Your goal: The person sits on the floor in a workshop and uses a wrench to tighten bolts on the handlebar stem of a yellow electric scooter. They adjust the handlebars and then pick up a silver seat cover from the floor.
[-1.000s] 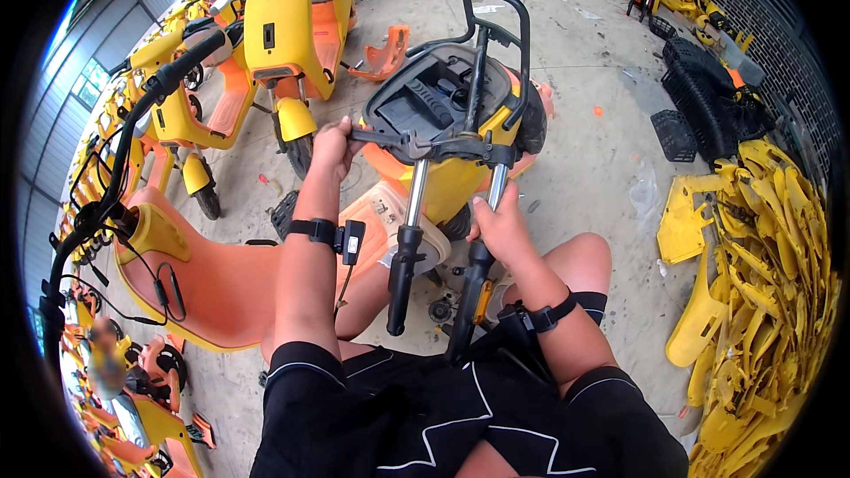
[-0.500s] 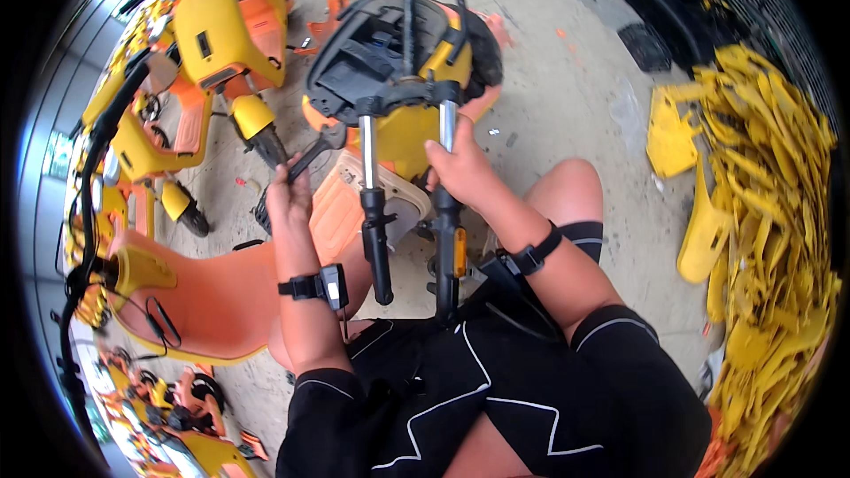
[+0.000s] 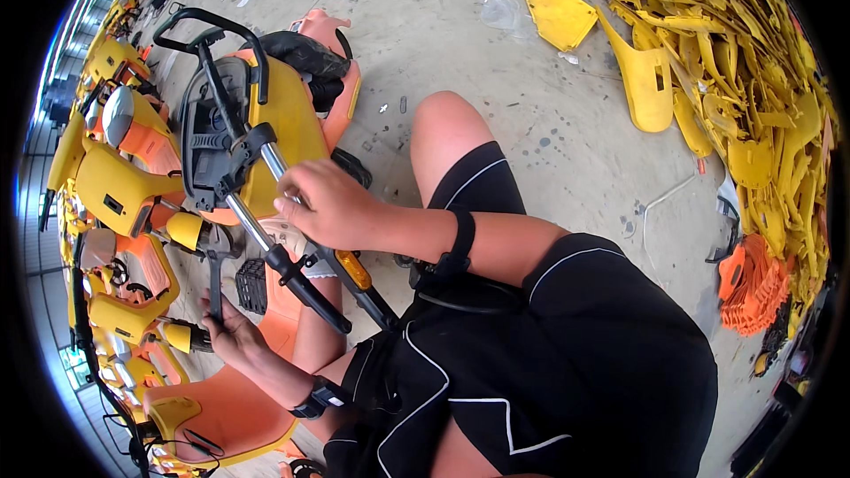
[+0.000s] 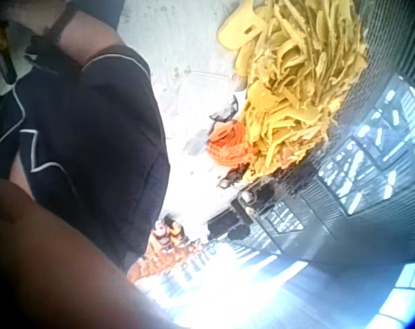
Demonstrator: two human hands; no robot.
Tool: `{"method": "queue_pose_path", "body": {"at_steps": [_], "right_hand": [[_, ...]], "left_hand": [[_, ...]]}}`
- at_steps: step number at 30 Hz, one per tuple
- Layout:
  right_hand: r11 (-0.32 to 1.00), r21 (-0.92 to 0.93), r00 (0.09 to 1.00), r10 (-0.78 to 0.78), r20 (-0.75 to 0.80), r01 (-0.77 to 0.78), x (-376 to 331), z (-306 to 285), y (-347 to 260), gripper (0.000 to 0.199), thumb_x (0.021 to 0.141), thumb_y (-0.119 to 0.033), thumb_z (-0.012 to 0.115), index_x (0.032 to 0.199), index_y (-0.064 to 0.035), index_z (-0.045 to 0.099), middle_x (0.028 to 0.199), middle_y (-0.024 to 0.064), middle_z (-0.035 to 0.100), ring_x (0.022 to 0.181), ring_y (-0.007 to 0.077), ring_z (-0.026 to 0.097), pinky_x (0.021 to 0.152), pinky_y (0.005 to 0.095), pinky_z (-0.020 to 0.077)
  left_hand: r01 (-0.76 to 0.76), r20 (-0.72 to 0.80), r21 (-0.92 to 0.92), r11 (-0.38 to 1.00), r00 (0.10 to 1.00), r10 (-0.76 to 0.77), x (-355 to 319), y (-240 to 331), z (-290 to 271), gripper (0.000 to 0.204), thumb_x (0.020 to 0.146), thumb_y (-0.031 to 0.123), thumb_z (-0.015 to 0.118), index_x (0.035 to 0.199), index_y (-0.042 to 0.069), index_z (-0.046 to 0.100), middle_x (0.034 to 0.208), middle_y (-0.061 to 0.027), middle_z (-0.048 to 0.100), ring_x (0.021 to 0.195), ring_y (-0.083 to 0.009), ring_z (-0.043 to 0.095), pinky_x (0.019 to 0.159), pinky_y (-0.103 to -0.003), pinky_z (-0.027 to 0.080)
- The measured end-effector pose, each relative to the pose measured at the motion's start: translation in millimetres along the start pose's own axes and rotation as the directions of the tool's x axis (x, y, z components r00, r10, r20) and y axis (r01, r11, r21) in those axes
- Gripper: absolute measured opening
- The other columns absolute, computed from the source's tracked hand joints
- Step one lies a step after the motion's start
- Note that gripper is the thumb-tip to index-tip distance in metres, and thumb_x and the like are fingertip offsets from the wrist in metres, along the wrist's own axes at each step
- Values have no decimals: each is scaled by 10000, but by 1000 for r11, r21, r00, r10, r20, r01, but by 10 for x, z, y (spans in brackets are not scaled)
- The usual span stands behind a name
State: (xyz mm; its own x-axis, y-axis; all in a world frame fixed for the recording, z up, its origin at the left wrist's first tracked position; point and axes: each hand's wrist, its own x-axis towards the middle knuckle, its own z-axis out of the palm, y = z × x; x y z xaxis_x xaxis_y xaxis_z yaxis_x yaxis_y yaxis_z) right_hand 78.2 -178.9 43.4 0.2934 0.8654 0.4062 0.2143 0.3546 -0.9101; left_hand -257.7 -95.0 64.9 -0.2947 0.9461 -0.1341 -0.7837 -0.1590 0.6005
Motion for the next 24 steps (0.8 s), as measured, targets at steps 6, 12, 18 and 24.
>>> {"method": "queue_pose_path", "body": {"at_steps": [6,12,18,24], "right_hand": [[639,712,955,144,261,-291,-68,-80,-424,398,1061,-356,569,1177,23,604,1070,82,695,959,172,662,844,323,521],[589,683,898,352,265,-433,-196,-562,-607,281,1078,-305,537,1146,-47,627,1055,37,670,906,116,637,844,305,510],[765,533,932,281,229,-361,-261,-584,-814,274,1050,-315,586,1121,-57,644,1006,14,675,880,90,598,787,262,471],[938,-226,840,337,425,-262,-170,-796,-1008,554,1017,-486,595,1154,50,626,1008,178,723,947,302,701,822,378,536]], "left_hand": [[4,444,106,994,895,-51,-1325,-904,1151,440,1087,174,472,1388,-139,402,1463,-266,496,1406,-404,455,1231,-544,344],[-35,489,730,683,725,-485,-1871,-1077,1156,317,1068,72,489,1346,-78,518,1227,-254,664,1095,-277,697,929,-346,594],[-487,598,799,351,698,-394,-2088,-914,1149,609,936,66,735,1467,78,436,903,-57,635,773,-139,631,725,-282,521],[-659,624,717,-228,752,-212,-1974,-1141,1035,316,1006,192,646,1280,38,633,990,-157,724,884,-224,713,784,-324,535]]}}
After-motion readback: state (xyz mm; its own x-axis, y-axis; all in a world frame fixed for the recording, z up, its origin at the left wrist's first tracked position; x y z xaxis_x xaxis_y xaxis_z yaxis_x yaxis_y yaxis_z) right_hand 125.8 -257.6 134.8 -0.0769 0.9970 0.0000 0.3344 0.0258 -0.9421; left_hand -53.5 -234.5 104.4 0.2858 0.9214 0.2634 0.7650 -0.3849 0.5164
